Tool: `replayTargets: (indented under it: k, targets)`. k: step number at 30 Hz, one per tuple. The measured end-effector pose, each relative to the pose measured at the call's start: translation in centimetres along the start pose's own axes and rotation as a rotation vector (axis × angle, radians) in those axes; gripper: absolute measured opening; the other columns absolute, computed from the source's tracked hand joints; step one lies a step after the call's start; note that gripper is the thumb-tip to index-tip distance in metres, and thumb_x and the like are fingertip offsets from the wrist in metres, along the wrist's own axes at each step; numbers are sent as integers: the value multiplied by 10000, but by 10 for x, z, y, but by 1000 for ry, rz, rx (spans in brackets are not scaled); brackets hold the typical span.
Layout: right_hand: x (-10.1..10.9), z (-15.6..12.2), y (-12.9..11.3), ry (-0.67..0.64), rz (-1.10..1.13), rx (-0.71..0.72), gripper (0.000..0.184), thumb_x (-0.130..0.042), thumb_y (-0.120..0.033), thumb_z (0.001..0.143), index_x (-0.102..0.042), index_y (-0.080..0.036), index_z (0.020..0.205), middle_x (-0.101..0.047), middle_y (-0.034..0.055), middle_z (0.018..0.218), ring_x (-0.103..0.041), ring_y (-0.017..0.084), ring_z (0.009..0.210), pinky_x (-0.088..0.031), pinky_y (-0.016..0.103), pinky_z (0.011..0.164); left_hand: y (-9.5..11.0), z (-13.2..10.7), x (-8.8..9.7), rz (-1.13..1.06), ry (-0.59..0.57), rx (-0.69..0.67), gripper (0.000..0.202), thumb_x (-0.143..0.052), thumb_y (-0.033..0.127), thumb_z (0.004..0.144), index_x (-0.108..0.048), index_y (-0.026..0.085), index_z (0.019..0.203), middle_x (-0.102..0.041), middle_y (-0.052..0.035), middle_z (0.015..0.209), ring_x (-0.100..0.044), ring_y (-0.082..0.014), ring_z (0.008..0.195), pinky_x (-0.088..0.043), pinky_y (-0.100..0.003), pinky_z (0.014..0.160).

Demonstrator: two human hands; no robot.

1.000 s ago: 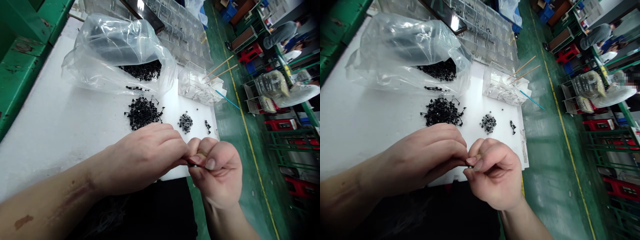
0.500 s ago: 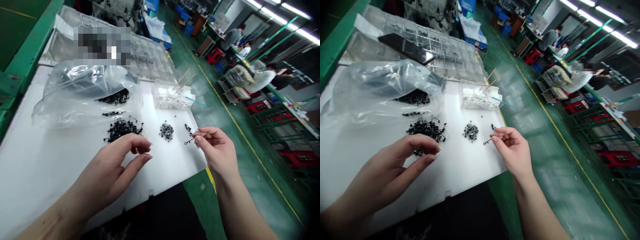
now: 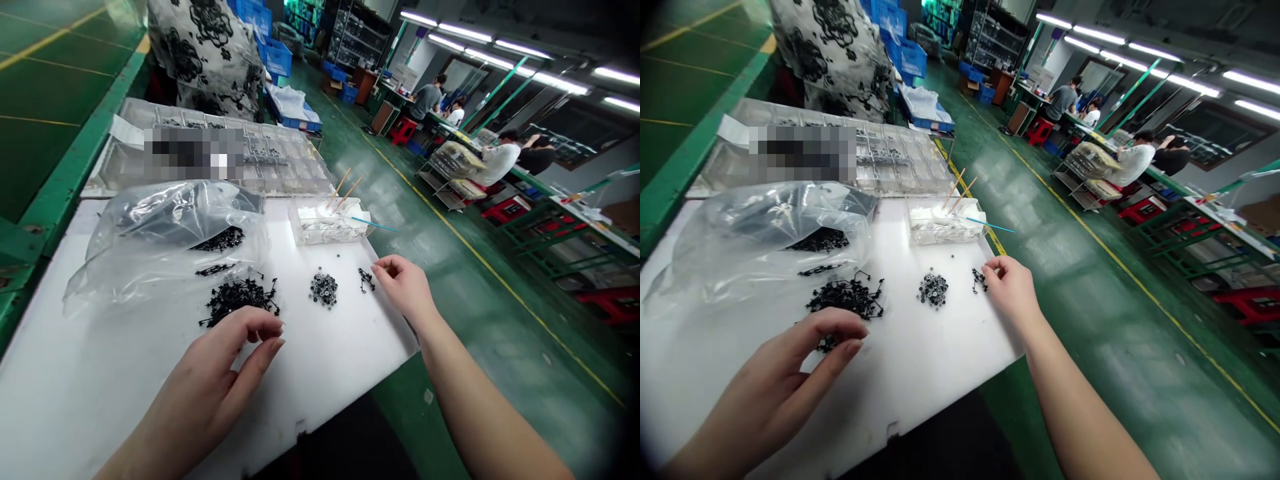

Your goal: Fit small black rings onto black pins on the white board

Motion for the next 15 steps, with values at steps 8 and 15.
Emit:
replayTargets:
  k: [8, 15]
  targets:
    - [-50, 40, -49, -195, -286, 192, 124, -703, -238, 1042, -791, -177, 1104, -782, 106, 1131, -728, 248, 1090, -563, 442, 1043, -3, -5, 1, 28, 9, 28, 107, -624, 193, 1092, -690, 276, 1103, -780, -16, 1018, -754, -180, 889, -598, -263, 756]
    - [-59, 41, -51, -206, -360, 280, 118, -688, -249, 1068, -750, -167, 1011, -768, 90, 1112, -720, 227, 1080, -578, 428, 1024, 1, -7, 4, 18, 41, 29, 154, -609, 137, 1087, -686, 270, 1084, -764, 15, 1007, -735, -144, 906, -570, -233, 803]
Point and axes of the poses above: each hand's wrist, its own z-axis towards the middle knuckle, its own x-axis out of the back of the hand, y = z × x, the point moved 2 cm from there along z, towards the middle knuckle
